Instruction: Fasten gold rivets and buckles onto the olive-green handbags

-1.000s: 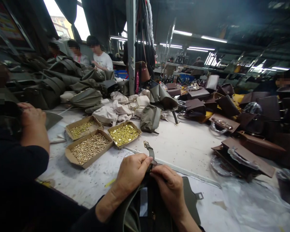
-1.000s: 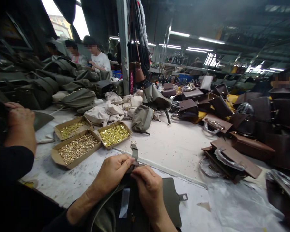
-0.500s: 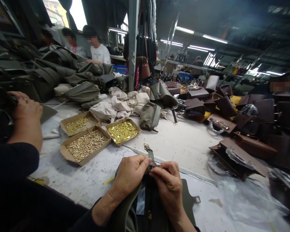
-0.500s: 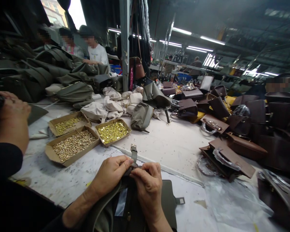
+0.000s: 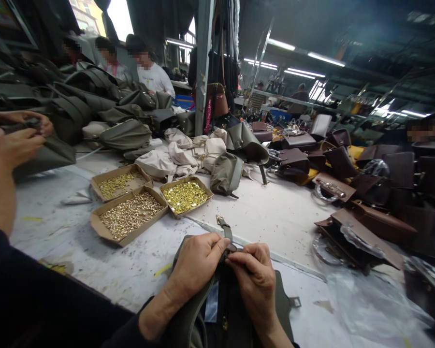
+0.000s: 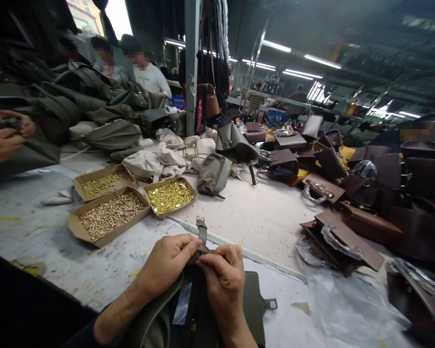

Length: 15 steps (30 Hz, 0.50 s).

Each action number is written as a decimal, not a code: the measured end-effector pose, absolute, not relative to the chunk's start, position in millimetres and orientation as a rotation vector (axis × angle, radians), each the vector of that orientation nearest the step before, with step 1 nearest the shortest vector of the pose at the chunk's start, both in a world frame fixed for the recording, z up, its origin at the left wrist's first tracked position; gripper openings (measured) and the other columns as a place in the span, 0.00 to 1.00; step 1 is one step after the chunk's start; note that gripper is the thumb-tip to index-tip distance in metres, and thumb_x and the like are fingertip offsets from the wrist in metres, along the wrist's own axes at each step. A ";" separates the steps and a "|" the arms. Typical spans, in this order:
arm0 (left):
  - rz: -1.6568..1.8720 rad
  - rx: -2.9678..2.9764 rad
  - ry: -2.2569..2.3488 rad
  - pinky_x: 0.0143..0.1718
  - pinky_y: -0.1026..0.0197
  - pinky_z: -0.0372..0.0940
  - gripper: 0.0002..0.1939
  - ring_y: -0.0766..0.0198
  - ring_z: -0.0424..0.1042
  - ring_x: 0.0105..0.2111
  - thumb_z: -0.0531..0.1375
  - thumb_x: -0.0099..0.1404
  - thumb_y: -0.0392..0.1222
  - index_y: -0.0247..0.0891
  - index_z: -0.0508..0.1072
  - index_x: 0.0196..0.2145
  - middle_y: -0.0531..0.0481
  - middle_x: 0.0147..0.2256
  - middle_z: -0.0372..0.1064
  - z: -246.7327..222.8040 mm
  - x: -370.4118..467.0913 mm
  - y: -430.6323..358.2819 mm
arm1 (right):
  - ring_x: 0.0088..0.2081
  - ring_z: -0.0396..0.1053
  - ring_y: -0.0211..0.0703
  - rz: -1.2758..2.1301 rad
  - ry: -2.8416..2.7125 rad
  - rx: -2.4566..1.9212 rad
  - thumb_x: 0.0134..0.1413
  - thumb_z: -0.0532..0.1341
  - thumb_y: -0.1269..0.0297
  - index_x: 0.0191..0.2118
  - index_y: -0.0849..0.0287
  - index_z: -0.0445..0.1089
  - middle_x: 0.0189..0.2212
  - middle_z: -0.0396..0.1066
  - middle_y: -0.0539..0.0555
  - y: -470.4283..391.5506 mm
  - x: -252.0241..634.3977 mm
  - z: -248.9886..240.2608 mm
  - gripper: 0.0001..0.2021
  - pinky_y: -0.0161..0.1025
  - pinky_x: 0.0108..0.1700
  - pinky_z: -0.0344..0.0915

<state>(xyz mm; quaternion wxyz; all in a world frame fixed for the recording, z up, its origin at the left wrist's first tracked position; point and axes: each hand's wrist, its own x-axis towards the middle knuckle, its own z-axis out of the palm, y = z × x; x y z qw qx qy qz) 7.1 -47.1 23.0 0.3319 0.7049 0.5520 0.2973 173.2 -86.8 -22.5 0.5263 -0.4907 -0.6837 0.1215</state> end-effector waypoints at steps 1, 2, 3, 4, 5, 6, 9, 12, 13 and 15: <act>0.777 1.841 1.443 0.33 0.63 0.60 0.19 0.61 0.73 0.29 0.54 0.72 0.48 0.41 0.79 0.29 0.50 0.27 0.76 22.9 7.2 -47.2 | 0.39 0.62 0.46 0.296 -1.631 -1.175 0.60 0.67 0.73 0.37 0.50 0.78 0.32 0.66 0.50 -87.0 173.1 -22.4 0.08 0.41 0.39 0.62; 0.777 1.840 1.443 0.33 0.63 0.60 0.19 0.61 0.73 0.29 0.54 0.72 0.48 0.41 0.79 0.28 0.50 0.27 0.76 22.7 7.2 -47.1 | 0.39 0.62 0.46 0.306 -1.626 -1.175 0.60 0.67 0.73 0.37 0.50 0.78 0.32 0.66 0.50 -87.1 173.1 -22.1 0.08 0.41 0.39 0.62; 0.778 1.840 1.444 0.33 0.63 0.60 0.19 0.61 0.73 0.29 0.54 0.72 0.48 0.41 0.78 0.28 0.50 0.26 0.76 22.5 7.2 -47.0 | 0.39 0.62 0.46 0.320 -1.621 -1.175 0.60 0.67 0.73 0.36 0.50 0.78 0.32 0.66 0.50 -87.0 173.1 -21.8 0.08 0.41 0.39 0.62; 0.778 1.842 1.443 0.33 0.63 0.59 0.19 0.62 0.73 0.29 0.54 0.72 0.48 0.41 0.78 0.28 0.50 0.26 0.76 22.1 7.2 -46.8 | 0.39 0.62 0.47 0.339 -1.615 -1.178 0.60 0.67 0.73 0.36 0.50 0.78 0.32 0.66 0.50 -86.8 173.1 -21.4 0.08 0.42 0.40 0.62; 0.777 1.844 1.444 0.33 0.63 0.59 0.19 0.62 0.73 0.29 0.54 0.72 0.48 0.41 0.77 0.27 0.50 0.26 0.76 21.7 7.1 -46.5 | 0.39 0.62 0.47 0.362 -1.608 -1.182 0.59 0.67 0.73 0.36 0.50 0.79 0.32 0.66 0.51 -86.5 173.2 -21.0 0.08 0.42 0.40 0.63; 0.771 1.846 1.444 0.33 0.63 0.59 0.19 0.62 0.73 0.29 0.54 0.72 0.49 0.41 0.76 0.27 0.51 0.26 0.75 21.3 7.2 -46.3 | 0.39 0.63 0.47 0.384 -1.601 -1.186 0.59 0.67 0.73 0.36 0.49 0.79 0.32 0.65 0.51 -86.1 173.3 -20.6 0.08 0.42 0.40 0.63; 0.743 1.853 1.460 0.32 0.62 0.57 0.20 0.62 0.72 0.28 0.53 0.73 0.50 0.40 0.74 0.26 0.51 0.25 0.74 20.5 7.6 -46.0 | 0.40 0.63 0.47 0.435 -1.577 -1.196 0.59 0.68 0.73 0.36 0.49 0.79 0.32 0.66 0.51 -85.2 173.4 -19.3 0.08 0.43 0.41 0.63; 0.730 1.853 1.476 0.31 0.62 0.56 0.21 0.62 0.71 0.28 0.52 0.72 0.50 0.40 0.72 0.25 0.52 0.24 0.72 20.9 8.4 -46.5 | 0.40 0.63 0.47 0.461 -1.553 -1.197 0.58 0.68 0.73 0.36 0.49 0.79 0.33 0.66 0.51 -85.6 172.8 -18.0 0.08 0.43 0.41 0.63; 0.734 1.847 1.475 0.31 0.62 0.56 0.21 0.62 0.71 0.28 0.52 0.72 0.50 0.40 0.72 0.25 0.51 0.25 0.73 21.2 8.6 -46.7 | 0.40 0.63 0.47 0.465 -1.547 -1.198 0.58 0.68 0.73 0.36 0.49 0.79 0.33 0.66 0.50 -86.0 172.4 -17.7 0.08 0.43 0.41 0.64; 0.748 1.833 1.465 0.32 0.63 0.57 0.20 0.62 0.71 0.28 0.52 0.72 0.50 0.40 0.74 0.26 0.51 0.25 0.74 22.0 8.9 -47.2 | 0.40 0.63 0.47 0.472 -1.536 -1.202 0.57 0.68 0.73 0.36 0.49 0.79 0.33 0.66 0.50 -86.9 171.6 -17.6 0.09 0.42 0.41 0.64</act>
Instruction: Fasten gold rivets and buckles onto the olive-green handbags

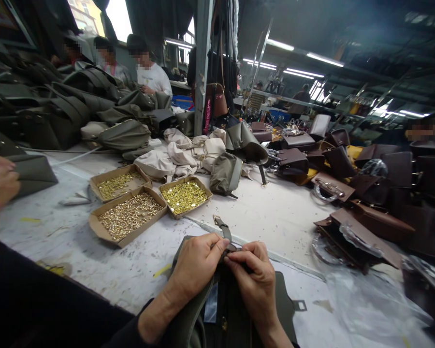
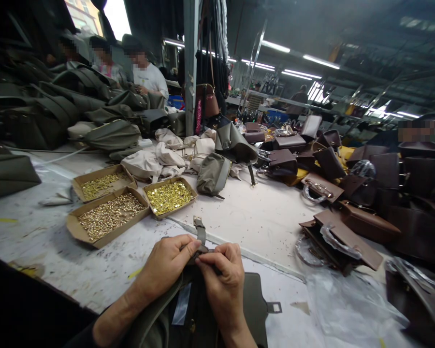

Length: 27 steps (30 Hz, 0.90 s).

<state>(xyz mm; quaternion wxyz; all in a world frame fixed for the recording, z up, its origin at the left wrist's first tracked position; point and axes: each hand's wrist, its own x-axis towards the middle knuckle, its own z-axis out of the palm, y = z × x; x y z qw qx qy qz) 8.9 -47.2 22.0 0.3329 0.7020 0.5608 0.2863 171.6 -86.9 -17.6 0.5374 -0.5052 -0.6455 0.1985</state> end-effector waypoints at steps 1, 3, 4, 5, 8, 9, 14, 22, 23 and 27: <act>0.757 1.827 1.460 0.32 0.63 0.57 0.20 0.61 0.72 0.28 0.53 0.72 0.50 0.40 0.75 0.26 0.51 0.26 0.74 22.3 9.0 -47.4 | 0.40 0.64 0.47 0.475 -1.531 -1.203 0.57 0.68 0.74 0.36 0.49 0.79 0.33 0.66 0.50 -87.3 171.3 -17.7 0.09 0.42 0.41 0.64; 0.777 1.822 1.454 0.32 0.63 0.58 0.19 0.61 0.72 0.28 0.53 0.72 0.49 0.41 0.76 0.27 0.50 0.26 0.75 22.7 9.0 -47.6 | 0.40 0.64 0.46 0.478 -1.519 -1.205 0.57 0.68 0.74 0.36 0.50 0.79 0.33 0.66 0.50 -87.7 170.6 -18.1 0.08 0.41 0.41 0.64; 0.786 1.822 1.454 0.32 0.63 0.58 0.19 0.61 0.72 0.28 0.53 0.72 0.49 0.41 0.76 0.28 0.50 0.26 0.75 22.6 9.0 -47.7 | 0.39 0.64 0.46 0.478 -1.512 -1.206 0.57 0.68 0.74 0.36 0.50 0.78 0.33 0.66 0.50 -87.7 170.3 -18.2 0.08 0.41 0.41 0.64; 0.790 1.823 1.454 0.32 0.63 0.57 0.19 0.61 0.71 0.28 0.53 0.72 0.49 0.41 0.76 0.27 0.50 0.26 0.74 22.4 9.0 -47.7 | 0.39 0.64 0.45 0.477 -1.507 -1.207 0.57 0.68 0.74 0.35 0.51 0.78 0.33 0.66 0.50 -87.6 170.1 -18.0 0.08 0.41 0.40 0.64; 0.776 1.823 1.454 0.32 0.63 0.57 0.20 0.62 0.70 0.28 0.53 0.72 0.50 0.40 0.74 0.26 0.51 0.25 0.73 20.7 9.0 -47.6 | 0.38 0.64 0.45 0.504 -1.503 -1.215 0.57 0.67 0.73 0.33 0.52 0.78 0.32 0.66 0.50 -86.1 169.7 -15.7 0.07 0.40 0.40 0.63; 0.768 1.822 1.454 0.32 0.63 0.56 0.20 0.62 0.70 0.28 0.52 0.72 0.50 0.40 0.73 0.26 0.52 0.25 0.72 19.9 9.0 -47.5 | 0.38 0.64 0.45 0.527 -1.503 -1.221 0.57 0.67 0.73 0.33 0.52 0.77 0.31 0.66 0.49 -85.4 169.7 -14.5 0.07 0.40 0.40 0.63; 0.775 1.813 1.444 0.31 0.62 0.54 0.21 0.63 0.67 0.27 0.52 0.73 0.50 0.40 0.69 0.25 0.53 0.23 0.67 16.6 9.2 -46.8 | 0.38 0.65 0.44 0.655 -1.429 -1.267 0.56 0.67 0.71 0.32 0.52 0.77 0.33 0.64 0.49 -83.4 168.8 -9.6 0.05 0.39 0.41 0.62; 0.791 1.759 1.386 0.33 0.61 0.55 0.19 0.62 0.69 0.30 0.52 0.72 0.49 0.39 0.74 0.28 0.52 0.26 0.71 18.7 10.2 -47.6 | 0.36 0.66 0.44 0.878 -1.254 -1.391 0.53 0.69 0.64 0.43 0.53 0.71 0.35 0.69 0.47 -82.3 168.2 -12.3 0.12 0.39 0.41 0.64; 0.795 1.756 1.386 0.33 0.61 0.55 0.19 0.62 0.69 0.30 0.52 0.72 0.49 0.39 0.75 0.28 0.52 0.26 0.71 19.0 10.5 -47.8 | 0.37 0.67 0.45 0.876 -1.279 -1.393 0.54 0.68 0.63 0.42 0.54 0.72 0.35 0.70 0.48 -81.3 168.0 -12.1 0.10 0.39 0.42 0.65; 0.816 1.753 1.390 0.33 0.61 0.57 0.20 0.62 0.68 0.29 0.52 0.72 0.49 0.38 0.74 0.27 0.52 0.25 0.70 19.6 10.3 -47.4 | 0.35 0.68 0.45 0.804 -1.350 -1.368 0.55 0.67 0.61 0.39 0.54 0.72 0.33 0.71 0.49 -75.4 165.9 -9.8 0.07 0.39 0.39 0.66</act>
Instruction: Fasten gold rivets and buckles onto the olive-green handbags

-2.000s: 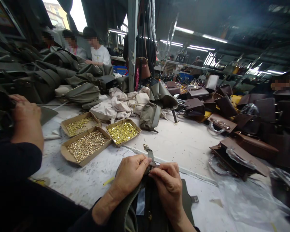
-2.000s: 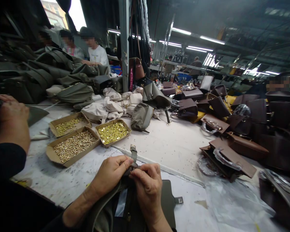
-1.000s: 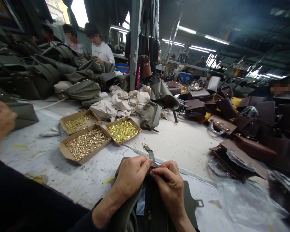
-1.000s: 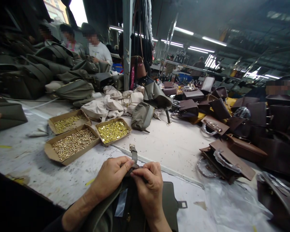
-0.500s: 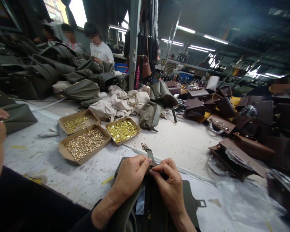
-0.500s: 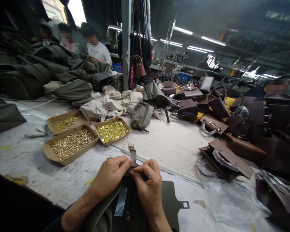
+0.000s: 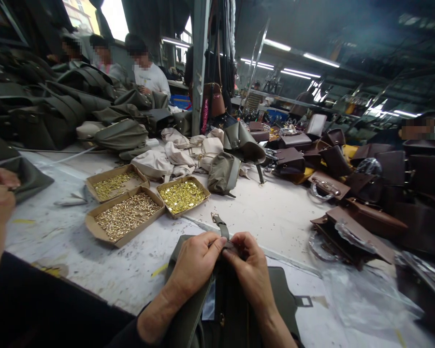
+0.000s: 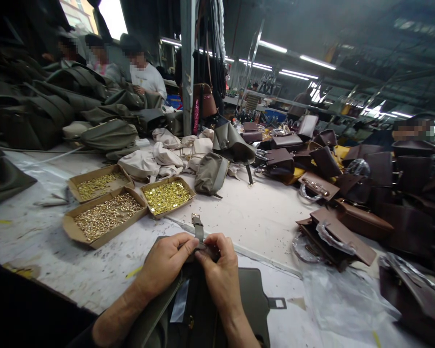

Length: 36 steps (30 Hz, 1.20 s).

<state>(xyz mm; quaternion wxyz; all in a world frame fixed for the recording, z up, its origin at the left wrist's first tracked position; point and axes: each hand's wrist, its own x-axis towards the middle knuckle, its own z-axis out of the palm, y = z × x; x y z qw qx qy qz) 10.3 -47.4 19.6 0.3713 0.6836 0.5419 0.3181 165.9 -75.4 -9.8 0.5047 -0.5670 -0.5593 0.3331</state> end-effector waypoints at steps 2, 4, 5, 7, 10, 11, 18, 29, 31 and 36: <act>0.820 1.723 1.362 0.32 0.61 0.58 0.20 0.61 0.68 0.29 0.52 0.72 0.50 0.38 0.74 0.27 0.52 0.25 0.70 19.5 7.8 -46.5 | 0.33 0.68 0.44 0.784 -1.382 -1.350 0.55 0.66 0.62 0.38 0.55 0.71 0.31 0.70 0.49 -73.1 164.6 -8.4 0.06 0.37 0.36 0.66; 0.821 1.681 1.302 0.34 0.62 0.61 0.18 0.60 0.70 0.31 0.54 0.70 0.51 0.38 0.77 0.30 0.51 0.27 0.73 19.0 3.3 -45.7 | 0.32 0.67 0.43 0.758 -1.412 -1.335 0.56 0.65 0.63 0.38 0.55 0.71 0.30 0.70 0.48 -71.9 164.0 -7.5 0.05 0.36 0.34 0.65; 0.815 1.665 1.265 0.36 0.62 0.62 0.15 0.59 0.72 0.33 0.57 0.69 0.50 0.39 0.78 0.33 0.51 0.30 0.75 18.7 0.6 -45.3 | 0.32 0.67 0.42 0.743 -1.424 -1.327 0.56 0.65 0.64 0.37 0.55 0.71 0.30 0.70 0.48 -71.7 164.0 -7.1 0.04 0.36 0.33 0.65; 0.790 1.644 1.198 0.40 0.62 0.64 0.10 0.58 0.74 0.37 0.64 0.63 0.47 0.40 0.80 0.38 0.52 0.35 0.78 18.1 -4.7 -45.0 | 0.32 0.66 0.42 0.728 -1.441 -1.308 0.56 0.63 0.66 0.37 0.55 0.71 0.30 0.70 0.48 -71.3 164.5 -6.4 0.03 0.35 0.33 0.64; 0.750 1.617 1.158 0.41 0.63 0.65 0.11 0.58 0.74 0.39 0.66 0.59 0.43 0.40 0.80 0.40 0.52 0.37 0.79 17.2 -9.6 -45.0 | 0.34 0.67 0.42 0.750 -1.471 -1.290 0.56 0.62 0.68 0.36 0.55 0.71 0.31 0.70 0.48 -69.4 165.2 -4.5 0.02 0.35 0.35 0.64; 0.750 1.613 1.164 0.39 0.63 0.65 0.10 0.58 0.74 0.38 0.65 0.60 0.43 0.40 0.80 0.40 0.52 0.36 0.79 17.1 -10.1 -44.9 | 0.35 0.68 0.42 0.763 -1.481 -1.291 0.56 0.61 0.68 0.36 0.55 0.71 0.32 0.71 0.48 -68.5 165.3 -3.6 0.03 0.35 0.36 0.64; 0.781 1.631 1.223 0.35 0.62 0.64 0.10 0.60 0.72 0.32 0.64 0.60 0.45 0.36 0.80 0.35 0.51 0.31 0.77 27.0 -12.4 -38.1 | 0.42 0.70 0.46 0.716 -1.540 -1.290 0.61 0.59 0.74 0.44 0.52 0.73 0.39 0.74 0.51 -75.7 163.1 6.4 0.11 0.42 0.45 0.67; 0.730 1.401 1.210 0.28 0.65 0.64 0.20 0.64 0.70 0.26 0.71 0.49 0.51 0.33 0.79 0.34 0.50 0.27 0.76 52.4 -25.4 -26.3 | 0.47 0.66 0.56 0.061 -2.031 -1.395 0.58 0.67 0.75 0.45 0.54 0.74 0.39 0.75 0.55 -101.9 164.7 17.6 0.12 0.52 0.48 0.69; 0.718 1.385 1.243 0.28 0.64 0.65 0.23 0.63 0.70 0.26 0.72 0.47 0.54 0.33 0.79 0.35 0.49 0.27 0.76 52.4 -24.7 -26.5 | 0.48 0.67 0.57 0.056 -2.071 -1.371 0.58 0.67 0.75 0.42 0.54 0.74 0.37 0.76 0.54 -99.6 165.0 16.6 0.09 0.51 0.48 0.69; 0.713 1.432 1.288 0.30 0.64 0.66 0.23 0.60 0.73 0.29 0.71 0.49 0.54 0.34 0.77 0.37 0.50 0.28 0.76 44.6 -23.9 -26.0 | 0.47 0.68 0.54 0.119 -2.098 -1.352 0.58 0.67 0.76 0.39 0.52 0.76 0.34 0.77 0.52 -94.3 160.5 12.5 0.10 0.50 0.50 0.68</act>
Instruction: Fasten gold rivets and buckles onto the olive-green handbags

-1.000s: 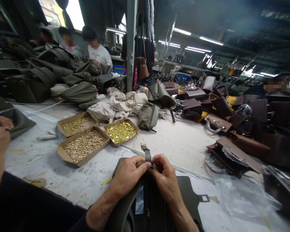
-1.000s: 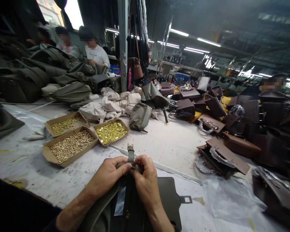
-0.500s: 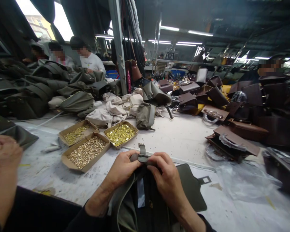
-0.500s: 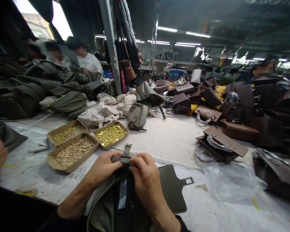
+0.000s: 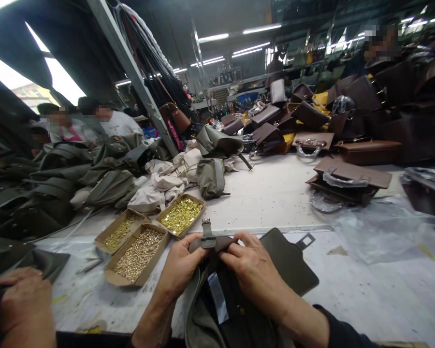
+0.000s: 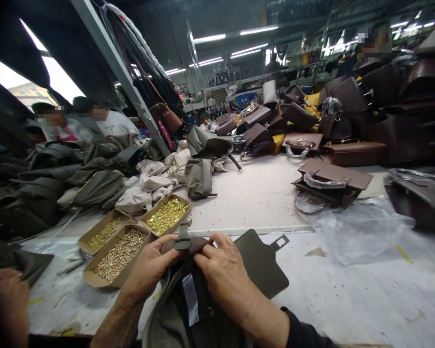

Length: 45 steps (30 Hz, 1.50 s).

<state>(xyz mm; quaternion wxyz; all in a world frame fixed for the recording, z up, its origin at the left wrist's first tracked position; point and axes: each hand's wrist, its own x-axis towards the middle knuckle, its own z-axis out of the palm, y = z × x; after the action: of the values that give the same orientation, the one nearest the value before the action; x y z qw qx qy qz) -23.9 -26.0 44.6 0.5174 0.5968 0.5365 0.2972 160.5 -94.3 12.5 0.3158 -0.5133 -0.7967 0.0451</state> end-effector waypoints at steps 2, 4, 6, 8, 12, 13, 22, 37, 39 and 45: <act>0.727 1.526 1.320 0.33 0.63 0.67 0.21 0.58 0.74 0.32 0.69 0.53 0.53 0.35 0.78 0.38 0.49 0.31 0.77 41.8 -23.1 -27.3 | 0.48 0.68 0.54 0.090 -2.117 -1.331 0.58 0.68 0.75 0.37 0.52 0.76 0.32 0.76 0.53 -91.3 156.3 11.3 0.08 0.50 0.52 0.67; 0.754 1.626 1.378 0.36 0.62 0.69 0.19 0.57 0.76 0.34 0.66 0.56 0.52 0.36 0.78 0.39 0.49 0.33 0.78 40.5 -21.9 -30.2 | 0.46 0.68 0.54 0.075 -2.122 -1.319 0.58 0.67 0.75 0.35 0.53 0.76 0.29 0.75 0.53 -88.2 153.1 11.0 0.08 0.50 0.52 0.67; 0.810 1.717 1.472 0.38 0.61 0.70 0.17 0.56 0.76 0.35 0.64 0.58 0.51 0.37 0.78 0.40 0.49 0.33 0.78 40.0 -20.8 -34.0 | 0.45 0.68 0.53 0.103 -2.114 -1.317 0.59 0.65 0.77 0.34 0.53 0.77 0.29 0.75 0.53 -86.2 152.8 10.9 0.09 0.49 0.51 0.67; 0.896 1.778 1.573 0.41 0.60 0.70 0.15 0.55 0.76 0.36 0.63 0.58 0.49 0.38 0.79 0.40 0.49 0.33 0.79 39.0 -20.1 -37.8 | 0.47 0.68 0.54 0.149 -2.082 -1.322 0.57 0.62 0.79 0.37 0.53 0.78 0.32 0.77 0.54 -86.1 155.6 10.2 0.12 0.49 0.50 0.67; 0.947 1.822 1.633 0.42 0.60 0.70 0.14 0.56 0.76 0.36 0.62 0.59 0.47 0.38 0.79 0.39 0.48 0.35 0.79 34.1 -20.9 -41.2 | 0.50 0.68 0.54 0.263 -2.013 -1.292 0.56 0.61 0.79 0.41 0.53 0.77 0.38 0.79 0.55 -88.8 164.8 6.4 0.14 0.50 0.53 0.67; 0.923 1.823 1.623 0.42 0.60 0.70 0.14 0.56 0.76 0.36 0.62 0.59 0.47 0.38 0.79 0.39 0.48 0.35 0.79 32.7 -21.6 -41.0 | 0.50 0.69 0.53 0.295 -1.983 -1.271 0.57 0.62 0.78 0.41 0.53 0.77 0.38 0.79 0.54 -89.0 166.5 5.7 0.12 0.50 0.53 0.67; 0.755 1.846 1.346 0.46 0.58 0.70 0.15 0.54 0.78 0.42 0.60 0.63 0.47 0.37 0.78 0.44 0.47 0.40 0.80 37.7 -26.2 -41.5 | 0.34 0.67 0.44 0.412 -1.758 -1.346 0.58 0.65 0.75 0.37 0.55 0.68 0.32 0.71 0.49 -77.4 162.1 8.0 0.08 0.39 0.36 0.62; 1.312 2.729 1.182 0.38 0.59 0.71 0.08 0.58 0.76 0.35 0.56 0.67 0.30 0.38 0.71 0.43 0.47 0.35 0.75 6.7 -9.7 -49.8 | 0.53 0.68 0.47 1.092 -1.485 -0.802 0.47 0.59 0.80 0.51 0.52 0.76 0.47 0.73 0.52 -55.5 173.1 4.5 0.26 0.44 0.57 0.61; 1.369 2.783 1.098 0.39 0.58 0.71 0.10 0.58 0.75 0.36 0.57 0.68 0.29 0.37 0.71 0.45 0.46 0.36 0.75 1.3 -9.0 -47.5 | 0.50 0.69 0.47 1.164 -1.404 -0.708 0.51 0.63 0.76 0.49 0.52 0.78 0.44 0.74 0.52 -56.6 176.4 1.2 0.20 0.44 0.57 0.62; 1.584 2.715 0.887 0.46 0.53 0.72 0.19 0.56 0.77 0.42 0.65 0.63 0.25 0.33 0.70 0.50 0.42 0.41 0.77 -22.1 -11.3 -46.9 | 0.49 0.71 0.46 1.155 -1.355 -0.681 0.59 0.63 0.73 0.33 0.52 0.82 0.45 0.72 0.53 -71.5 180.6 -15.1 0.11 0.41 0.55 0.64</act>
<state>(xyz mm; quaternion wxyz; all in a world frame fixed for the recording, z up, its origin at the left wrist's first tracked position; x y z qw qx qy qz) -11.3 -46.9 -22.1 -0.0623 0.8298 0.2711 0.4839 180.6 -71.5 -15.1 0.5793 -0.2914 -0.5794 0.4938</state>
